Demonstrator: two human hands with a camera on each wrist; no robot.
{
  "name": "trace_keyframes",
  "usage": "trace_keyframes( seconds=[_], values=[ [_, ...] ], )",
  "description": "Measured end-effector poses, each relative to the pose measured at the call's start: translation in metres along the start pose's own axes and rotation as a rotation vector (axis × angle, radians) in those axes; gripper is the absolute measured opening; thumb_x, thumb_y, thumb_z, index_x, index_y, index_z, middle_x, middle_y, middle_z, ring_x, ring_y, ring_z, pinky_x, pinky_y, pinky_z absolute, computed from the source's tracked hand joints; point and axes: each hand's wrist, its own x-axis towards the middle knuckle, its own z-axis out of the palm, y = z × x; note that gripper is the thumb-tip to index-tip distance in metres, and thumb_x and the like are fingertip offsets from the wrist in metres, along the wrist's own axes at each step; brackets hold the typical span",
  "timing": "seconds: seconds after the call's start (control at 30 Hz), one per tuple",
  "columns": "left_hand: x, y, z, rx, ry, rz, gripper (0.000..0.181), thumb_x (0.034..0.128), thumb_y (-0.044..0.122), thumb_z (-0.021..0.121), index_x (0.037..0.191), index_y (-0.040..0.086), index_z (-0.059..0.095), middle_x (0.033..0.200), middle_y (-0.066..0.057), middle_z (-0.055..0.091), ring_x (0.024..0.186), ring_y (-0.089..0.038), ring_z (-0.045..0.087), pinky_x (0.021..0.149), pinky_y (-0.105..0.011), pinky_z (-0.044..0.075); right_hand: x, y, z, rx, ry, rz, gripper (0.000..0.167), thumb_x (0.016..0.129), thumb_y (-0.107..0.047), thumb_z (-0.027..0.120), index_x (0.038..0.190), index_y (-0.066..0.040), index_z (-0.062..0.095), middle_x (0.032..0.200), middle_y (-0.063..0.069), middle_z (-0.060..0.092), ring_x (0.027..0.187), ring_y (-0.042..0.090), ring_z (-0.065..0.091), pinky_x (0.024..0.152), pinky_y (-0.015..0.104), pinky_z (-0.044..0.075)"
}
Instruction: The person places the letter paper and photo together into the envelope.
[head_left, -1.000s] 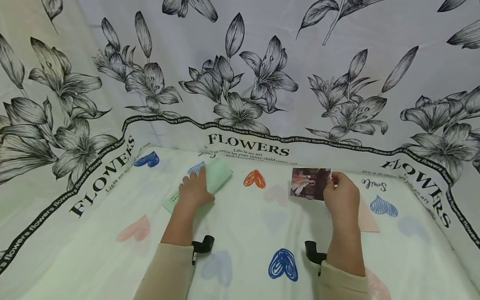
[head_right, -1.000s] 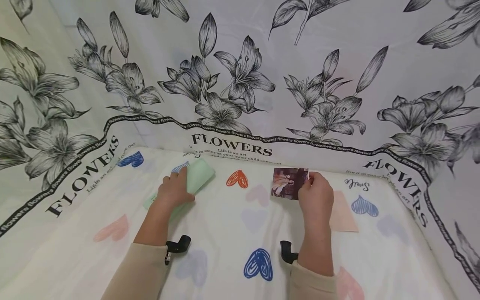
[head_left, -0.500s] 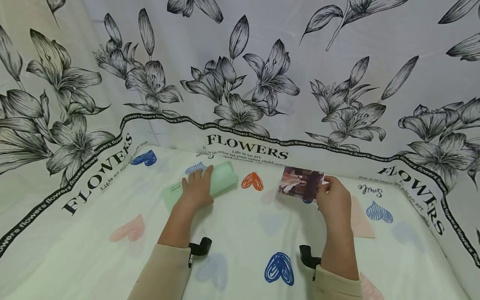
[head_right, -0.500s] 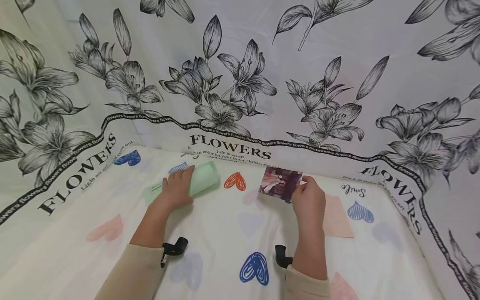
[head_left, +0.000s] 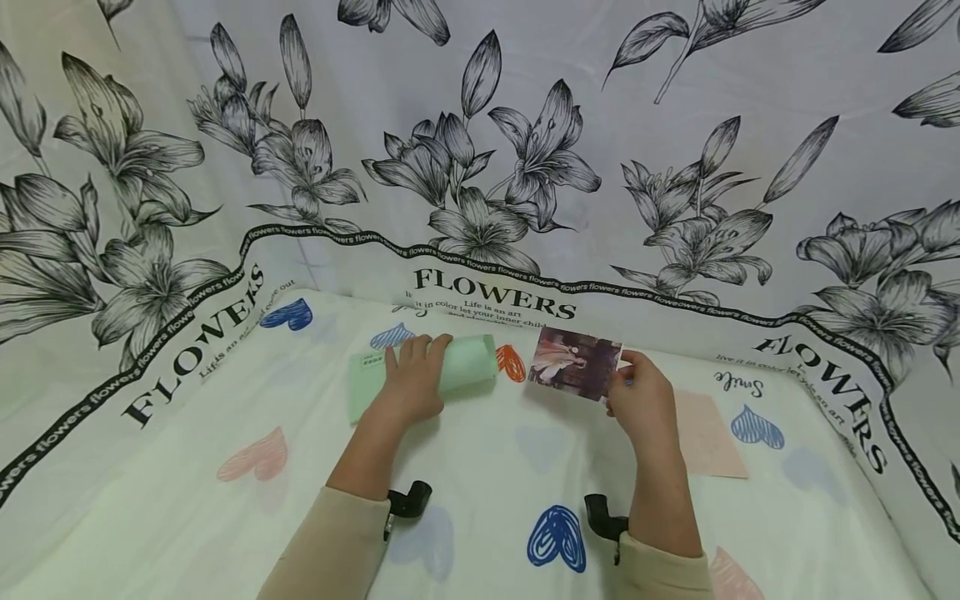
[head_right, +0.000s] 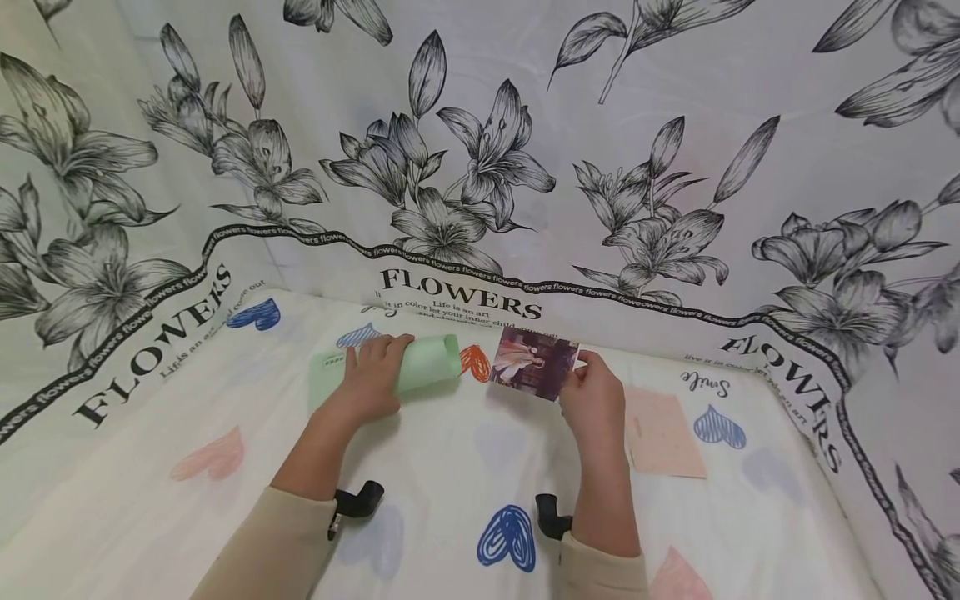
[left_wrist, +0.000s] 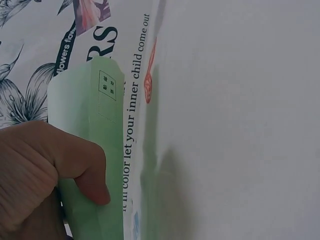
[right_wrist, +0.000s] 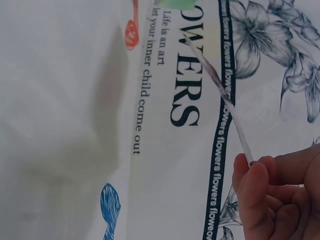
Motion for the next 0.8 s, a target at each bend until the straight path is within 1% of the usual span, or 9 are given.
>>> trace_keyframes(
  seconds=[0.33,0.5,0.6,0.8],
  values=[
    [-0.003,0.01,-0.003,-0.013,0.013,0.044,0.11,0.0656,-0.006,0.081,0.159,0.014,0.026,0.158,-0.024,0.027,0.149,-0.05,0.016,0.116,-0.072,0.0,-0.001,-0.008,0.01,0.046,0.002,-0.036,0.043,0.104,-0.007,0.051,0.146,0.0,0.048,0.109,0.016,0.061,0.062,0.016,0.063,0.055,0.026,0.055],
    [-0.004,0.014,-0.002,-0.02,0.008,0.07,0.11,0.0654,-0.009,0.079,0.159,0.014,0.027,0.157,-0.023,0.027,0.149,-0.048,0.015,0.117,-0.071,-0.001,-0.001,-0.01,0.012,0.053,-0.028,-0.044,0.044,0.104,-0.006,0.051,0.147,0.0,0.047,0.104,0.016,0.062,0.059,0.016,0.062,0.053,0.028,0.054],
    [-0.004,0.017,-0.002,-0.018,0.009,0.087,0.109,0.0663,-0.011,0.077,0.159,0.015,0.026,0.158,-0.022,0.026,0.15,-0.046,0.014,0.117,-0.07,-0.001,-0.001,-0.01,0.013,0.037,-0.041,-0.054,0.043,0.103,-0.006,0.052,0.146,-0.001,0.048,0.101,0.015,0.064,0.057,0.016,0.062,0.053,0.029,0.052],
    [-0.003,0.019,-0.002,-0.022,0.023,0.101,0.109,0.0671,-0.013,0.073,0.16,0.017,0.025,0.161,-0.019,0.022,0.152,-0.044,0.01,0.118,-0.068,-0.004,-0.001,-0.011,0.015,-0.028,-0.042,-0.083,0.043,0.103,-0.008,0.053,0.146,-0.003,0.051,0.101,0.014,0.068,0.055,0.014,0.062,0.05,0.03,0.049]
  ],
)
